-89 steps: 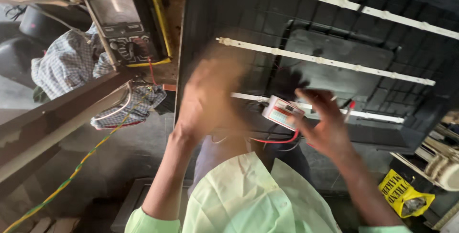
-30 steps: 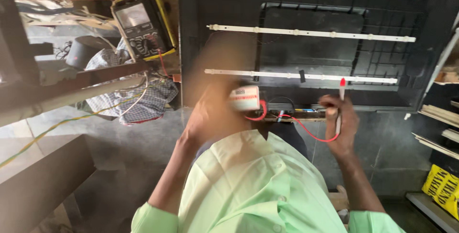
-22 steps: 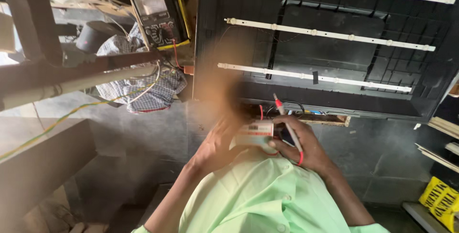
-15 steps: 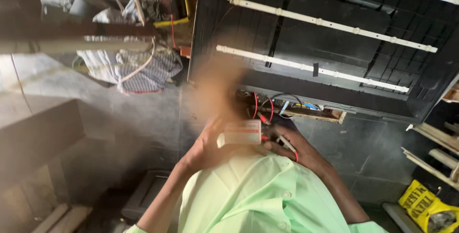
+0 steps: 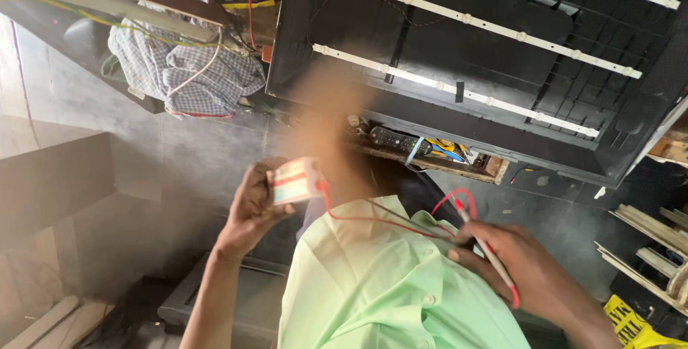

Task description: The person tests LED backlight strips inside a television panel using multimeter probes, then presses and repositions the strips in the panel channels. They lift a strip out, carry it to a cardboard box, and place it with a stack of similar strips.

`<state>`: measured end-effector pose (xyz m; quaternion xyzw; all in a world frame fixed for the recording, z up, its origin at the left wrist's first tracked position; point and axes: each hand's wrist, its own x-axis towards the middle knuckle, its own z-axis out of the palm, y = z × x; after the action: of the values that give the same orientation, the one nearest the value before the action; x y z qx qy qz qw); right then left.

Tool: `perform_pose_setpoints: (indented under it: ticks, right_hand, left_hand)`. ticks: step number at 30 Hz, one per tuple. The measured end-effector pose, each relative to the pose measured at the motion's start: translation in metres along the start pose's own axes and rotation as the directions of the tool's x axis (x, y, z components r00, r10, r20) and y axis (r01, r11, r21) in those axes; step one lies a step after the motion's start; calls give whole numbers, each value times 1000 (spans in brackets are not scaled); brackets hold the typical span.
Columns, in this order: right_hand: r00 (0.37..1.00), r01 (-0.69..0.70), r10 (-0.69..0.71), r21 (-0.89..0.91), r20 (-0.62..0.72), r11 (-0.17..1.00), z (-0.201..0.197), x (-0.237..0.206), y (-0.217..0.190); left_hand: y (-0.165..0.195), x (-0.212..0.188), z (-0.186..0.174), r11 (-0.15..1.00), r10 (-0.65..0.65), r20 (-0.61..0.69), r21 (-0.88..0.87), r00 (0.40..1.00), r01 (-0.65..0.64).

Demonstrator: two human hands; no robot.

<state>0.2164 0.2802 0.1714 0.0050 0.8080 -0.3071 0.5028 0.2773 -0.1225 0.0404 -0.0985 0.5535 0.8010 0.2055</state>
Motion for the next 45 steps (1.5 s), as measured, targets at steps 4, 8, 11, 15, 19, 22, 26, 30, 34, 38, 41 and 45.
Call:
perform_pose_setpoints:
  ticks: [4, 8, 11, 15, 19, 22, 26, 30, 34, 38, 41, 45]
  right_hand:
    - [991, -67, 78, -100, 113, 993, -11, -27, 2]
    - [855, -349, 411, -236, 316, 907, -5, -51, 52]
    - [869, -290, 353, -221, 347, 931, 7, -65, 103]
    - [899, -135, 167, -108, 406, 985, 12, -69, 138]
    - [915, -396, 392, 25, 98, 918, 13, -47, 118]
    - [957, -288, 279, -128, -81, 949, 19, -16, 89]
    - [978, -150, 117, -191, -171, 970, 29, 12, 57]
    - [967, -242, 215, -225, -140, 944, 32, 25, 33]
    - [978, 54, -59, -31, -198, 998, 32, 34, 13]
    - [951, 210, -198, 28, -238, 977, 32, 42, 1]
    - [967, 215, -182, 183, -181, 959, 31, 53, -8]
    - [923, 379, -320, 362, -214, 851, 31, 73, -27]
  left_hand:
    - [4, 3, 5, 999, 44, -79, -1, 996, -44]
    - [-5, 14, 14, 931, -17, -93, 362, 996, 50]
    - [-22, 27, 30, 824, 36, -21, 566, 999, -18]
    - [-44, 48, 56, 676, 193, 53, 716, 980, -172]
    - [-52, 71, 73, 590, 244, 19, 790, 970, -164]
    - [-52, 101, 77, 545, 272, -8, 825, 962, -147]
    - [-55, 151, 81, 484, 289, -44, 869, 956, -106]
    - [-59, 163, 83, 455, 280, -58, 887, 958, -80]
    - [-69, 155, 80, 459, 275, -60, 885, 960, -77]
    - [-80, 152, 71, 469, 268, -53, 879, 962, -82]
    - [-80, 154, 65, 487, 252, -45, 869, 967, -87]
    - [-64, 142, 59, 527, 246, -13, 841, 969, -123]
